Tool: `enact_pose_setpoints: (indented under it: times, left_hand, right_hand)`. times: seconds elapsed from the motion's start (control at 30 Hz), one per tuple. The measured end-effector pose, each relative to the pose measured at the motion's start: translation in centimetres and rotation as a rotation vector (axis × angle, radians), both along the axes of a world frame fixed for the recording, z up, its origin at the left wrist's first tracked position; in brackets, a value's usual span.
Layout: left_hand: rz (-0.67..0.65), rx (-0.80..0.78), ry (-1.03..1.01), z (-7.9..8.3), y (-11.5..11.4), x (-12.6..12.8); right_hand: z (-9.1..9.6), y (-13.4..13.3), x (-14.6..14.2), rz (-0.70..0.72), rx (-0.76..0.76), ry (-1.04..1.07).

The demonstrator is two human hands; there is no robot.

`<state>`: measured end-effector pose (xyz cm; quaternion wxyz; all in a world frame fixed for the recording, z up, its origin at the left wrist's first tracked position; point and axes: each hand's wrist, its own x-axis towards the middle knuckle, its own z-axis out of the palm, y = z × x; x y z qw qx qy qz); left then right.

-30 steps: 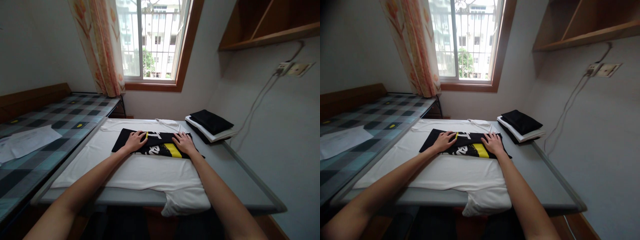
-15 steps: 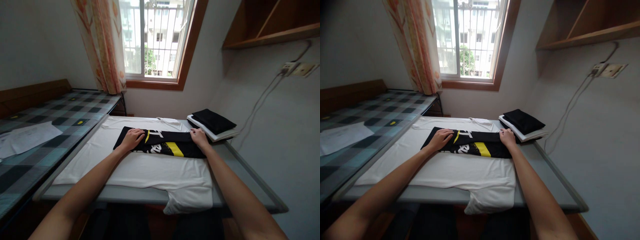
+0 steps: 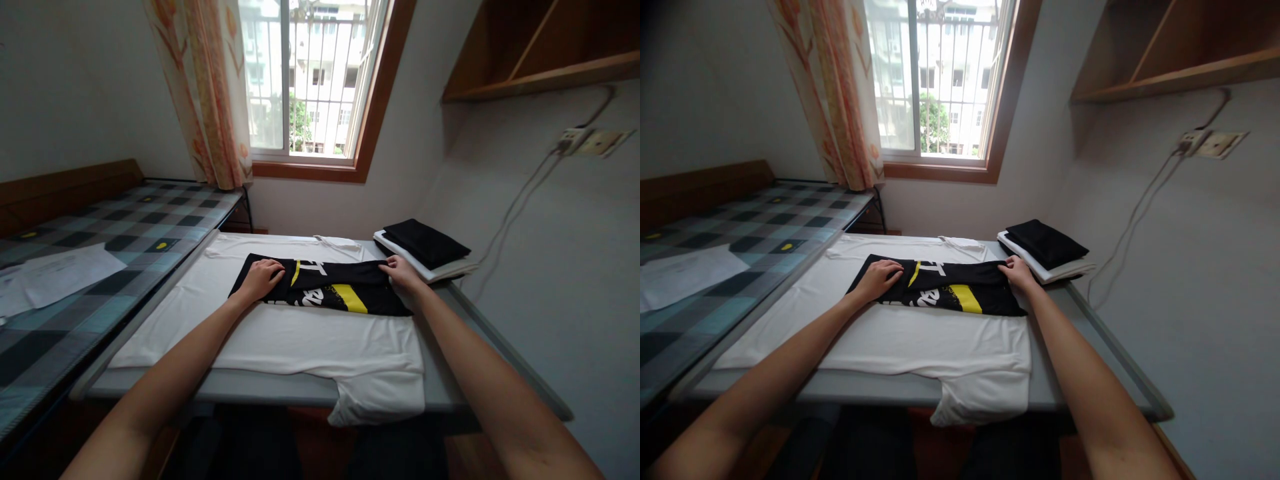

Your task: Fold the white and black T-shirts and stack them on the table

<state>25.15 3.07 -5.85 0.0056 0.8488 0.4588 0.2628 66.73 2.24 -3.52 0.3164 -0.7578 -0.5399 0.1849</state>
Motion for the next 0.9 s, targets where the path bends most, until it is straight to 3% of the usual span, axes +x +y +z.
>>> enact_pose_setpoints:
  times: [0.13, 0.23, 0.5, 0.73, 0.9]
  left_hand:
    - [0.008, -0.017, 0.020, 0.1, -0.1, 0.1]
    - [0.010, -0.022, 0.021, 0.1, -0.1, 0.1]
    - [0.006, -0.021, 0.029, -0.3, 0.0, -0.1]
    - [0.013, -0.025, 0.044, -0.2, -0.1, 0.0]
    - [0.021, -0.029, 0.047, -0.1, -0.2, 0.2]
  right_hand:
    - [0.7, -0.8, 0.2, -0.011, -0.174, 0.301]
    - [0.9, -1.3, 0.3, 0.056, -0.270, 0.292]
    - [1.5, -2.0, -1.1, 0.197, -0.035, 0.084]
    - [2.1, -3.7, -1.8, 0.159, -0.126, -0.050]
    - [1.7, -4.1, -2.2, 0.146, -0.083, -0.131]
